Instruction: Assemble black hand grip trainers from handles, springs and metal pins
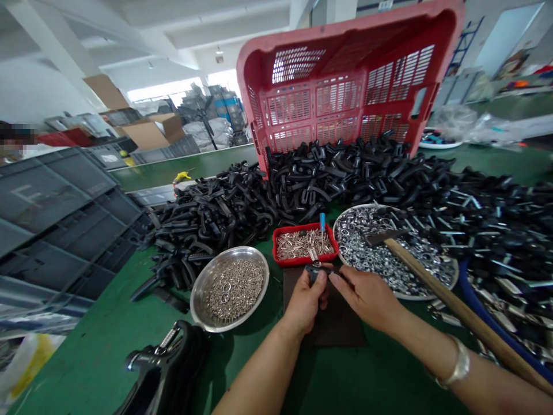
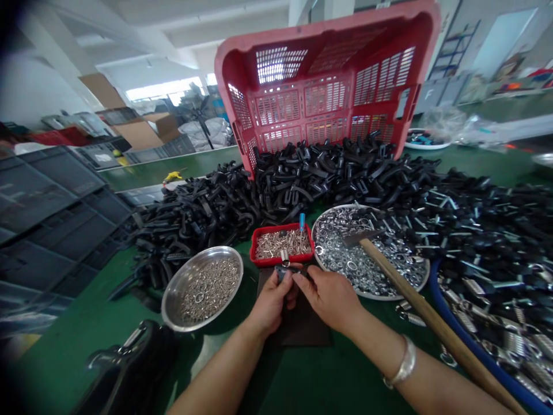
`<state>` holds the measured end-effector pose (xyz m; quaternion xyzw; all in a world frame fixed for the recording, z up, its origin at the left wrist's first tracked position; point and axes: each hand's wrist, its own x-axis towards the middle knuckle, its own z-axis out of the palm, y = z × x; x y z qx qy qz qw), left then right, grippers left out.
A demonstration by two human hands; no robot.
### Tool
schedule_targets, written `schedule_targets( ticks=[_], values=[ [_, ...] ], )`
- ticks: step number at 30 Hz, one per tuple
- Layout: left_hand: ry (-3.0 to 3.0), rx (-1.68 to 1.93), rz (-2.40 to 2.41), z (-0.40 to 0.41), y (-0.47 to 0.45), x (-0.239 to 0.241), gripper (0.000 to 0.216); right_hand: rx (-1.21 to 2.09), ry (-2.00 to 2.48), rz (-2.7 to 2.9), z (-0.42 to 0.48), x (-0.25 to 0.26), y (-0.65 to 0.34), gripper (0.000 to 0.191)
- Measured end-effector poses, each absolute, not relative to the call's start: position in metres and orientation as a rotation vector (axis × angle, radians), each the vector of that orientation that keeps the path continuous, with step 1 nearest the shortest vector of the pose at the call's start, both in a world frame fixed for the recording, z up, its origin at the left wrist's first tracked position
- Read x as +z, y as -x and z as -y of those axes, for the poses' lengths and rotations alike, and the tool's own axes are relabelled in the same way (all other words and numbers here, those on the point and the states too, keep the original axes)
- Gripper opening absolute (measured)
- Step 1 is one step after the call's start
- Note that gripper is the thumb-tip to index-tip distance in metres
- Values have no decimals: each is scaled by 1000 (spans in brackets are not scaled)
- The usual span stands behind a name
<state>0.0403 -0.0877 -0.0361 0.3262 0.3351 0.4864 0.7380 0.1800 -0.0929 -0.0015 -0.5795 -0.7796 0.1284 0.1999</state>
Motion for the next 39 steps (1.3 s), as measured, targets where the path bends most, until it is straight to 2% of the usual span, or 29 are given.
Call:
schedule_targets(
  ticks=[3,6,8,10,12,16,20,23,27,32,34,37,39],
  values=[
    [-739,1020,-767,87,-40,-33,45,759,1497,2180,90,1,-184,45],
    [-708,1013,-794,86,-40,-32,43,1091,1514,2099,87,-1,-184,62],
    [-637,1025,-820,85,-40,-32,41,884,1608,2113,86,-5,-184,62],
    [-570,1011,-830,84,-39,-33,42,454,1598,2153,85,-10,-183,51],
    [-567,981,-825,83,-39,-33,44,234,1559,2178,84,-13,-182,45],
    [-573,982,-850,82,-38,-32,45,451,1631,2245,84,-11,-180,53],
    [-570,970,-834,82,-37,-31,45,131,1625,2235,84,-8,-180,43],
    [-615,962,-864,82,-36,-32,44,334,1630,2256,83,-8,-181,51],
    [-631,923,-838,81,-36,-34,43,259,1600,2162,89,-10,-177,47],
    [-1269,1005,-1077,84,-29,-31,40,1100,1670,1970,96,-15,-172,70],
    [-1551,980,-1144,85,-23,-27,38,952,1643,2060,96,-12,-177,64],
    [-1832,804,-1148,84,-16,-19,37,251,1494,2283,88,-7,-190,34],
    [-2020,583,-1183,82,-14,-14,41,5,1328,2477,81,-6,-197,31]
  ],
)
